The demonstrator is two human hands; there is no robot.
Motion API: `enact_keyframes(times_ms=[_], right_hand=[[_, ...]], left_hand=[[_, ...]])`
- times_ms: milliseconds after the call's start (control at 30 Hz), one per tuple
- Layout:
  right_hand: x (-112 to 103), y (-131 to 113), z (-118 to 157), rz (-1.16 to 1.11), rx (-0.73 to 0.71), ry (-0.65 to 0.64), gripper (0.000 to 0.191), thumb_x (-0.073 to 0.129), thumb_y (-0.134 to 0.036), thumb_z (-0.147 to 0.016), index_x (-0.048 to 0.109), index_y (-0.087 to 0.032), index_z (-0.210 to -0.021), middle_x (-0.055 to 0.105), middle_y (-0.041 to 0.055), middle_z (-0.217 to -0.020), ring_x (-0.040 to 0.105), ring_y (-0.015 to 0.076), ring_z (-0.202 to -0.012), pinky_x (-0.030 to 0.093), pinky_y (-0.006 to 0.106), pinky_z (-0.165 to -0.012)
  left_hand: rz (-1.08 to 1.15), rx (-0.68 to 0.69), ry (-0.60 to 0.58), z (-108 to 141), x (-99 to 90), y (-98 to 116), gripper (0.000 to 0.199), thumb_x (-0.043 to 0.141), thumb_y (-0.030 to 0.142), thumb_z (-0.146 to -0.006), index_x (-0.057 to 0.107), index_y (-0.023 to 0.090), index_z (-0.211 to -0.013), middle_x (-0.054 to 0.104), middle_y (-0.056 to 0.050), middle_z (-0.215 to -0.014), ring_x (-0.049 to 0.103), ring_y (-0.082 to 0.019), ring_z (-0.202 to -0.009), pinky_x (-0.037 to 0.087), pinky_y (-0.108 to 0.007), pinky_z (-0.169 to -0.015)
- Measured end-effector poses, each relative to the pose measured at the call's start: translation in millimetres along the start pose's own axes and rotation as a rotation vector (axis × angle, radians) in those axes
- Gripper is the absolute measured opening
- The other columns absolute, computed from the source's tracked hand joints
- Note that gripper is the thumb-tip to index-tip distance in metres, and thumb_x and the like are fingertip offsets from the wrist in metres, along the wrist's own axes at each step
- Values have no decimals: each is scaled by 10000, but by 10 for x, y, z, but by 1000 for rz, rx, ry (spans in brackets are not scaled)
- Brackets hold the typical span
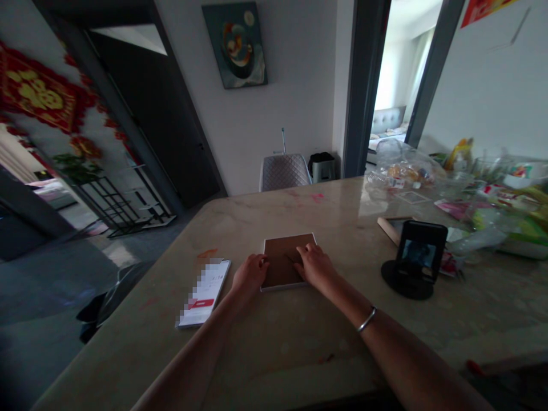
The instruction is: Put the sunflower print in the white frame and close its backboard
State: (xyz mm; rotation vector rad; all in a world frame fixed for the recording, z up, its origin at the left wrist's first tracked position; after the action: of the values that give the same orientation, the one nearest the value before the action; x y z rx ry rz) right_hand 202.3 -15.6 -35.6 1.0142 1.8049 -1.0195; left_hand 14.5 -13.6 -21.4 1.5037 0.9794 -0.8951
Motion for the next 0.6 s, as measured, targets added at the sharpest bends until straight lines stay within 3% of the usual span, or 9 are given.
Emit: enact_keyframes(times_ms=[200, 333, 433, 600], right_hand=[[-19, 18, -26, -42, -2, 35, 351, 502, -261, -736, 549, -132, -1059, 549, 123, -957, 510, 217, -901, 410, 323, -776], [-84, 90, -77, -291, 49, 126, 299, 452, -290, -767, 585, -144, -993, 581, 107, -916, 528, 195, -860, 396, 323, -796], [-128, 122, -116, -627, 143, 164, 328, 416, -356, -776, 590, -171, -984, 612, 79, -912, 551, 186, -823, 409, 311, -757], [-10, 104, -146, -1152, 285, 156, 360, 436, -426, -708, 609, -143, -849, 646, 46, -798, 564, 195, -718, 431, 321, -672]], left_hand=[[200, -6, 95, -31, -34, -23, 327, 371, 262, -812, 527, 158, -1080, 572, -103, -1068, 538, -188, -943, 399, -287, -786], [559, -72, 154, -90, -13, -85, 396, 273, 297, -839, 422, 151, -1176, 599, -74, -947, 576, -111, -670, 447, -233, -600], [687, -79, 59, -97, 38, -84, 394, 295, 325, -831, 440, 152, -1153, 591, -69, -927, 529, -72, -530, 427, -197, -486], [760, -21, -182, -39, 138, 60, 420, 399, 357, -806, 452, 141, -1162, 603, -79, -947, 560, -82, -590, 442, -195, -548]])
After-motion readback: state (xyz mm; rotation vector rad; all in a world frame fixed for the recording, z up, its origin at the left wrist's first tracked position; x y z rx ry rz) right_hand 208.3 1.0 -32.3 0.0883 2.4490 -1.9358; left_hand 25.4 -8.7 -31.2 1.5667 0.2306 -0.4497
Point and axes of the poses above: each hand's wrist, its own z-axis away from the middle knuckle, its own x-axis out of the palm, y = z × x, the point moved 1 cm from there along -z, towards the middle knuckle
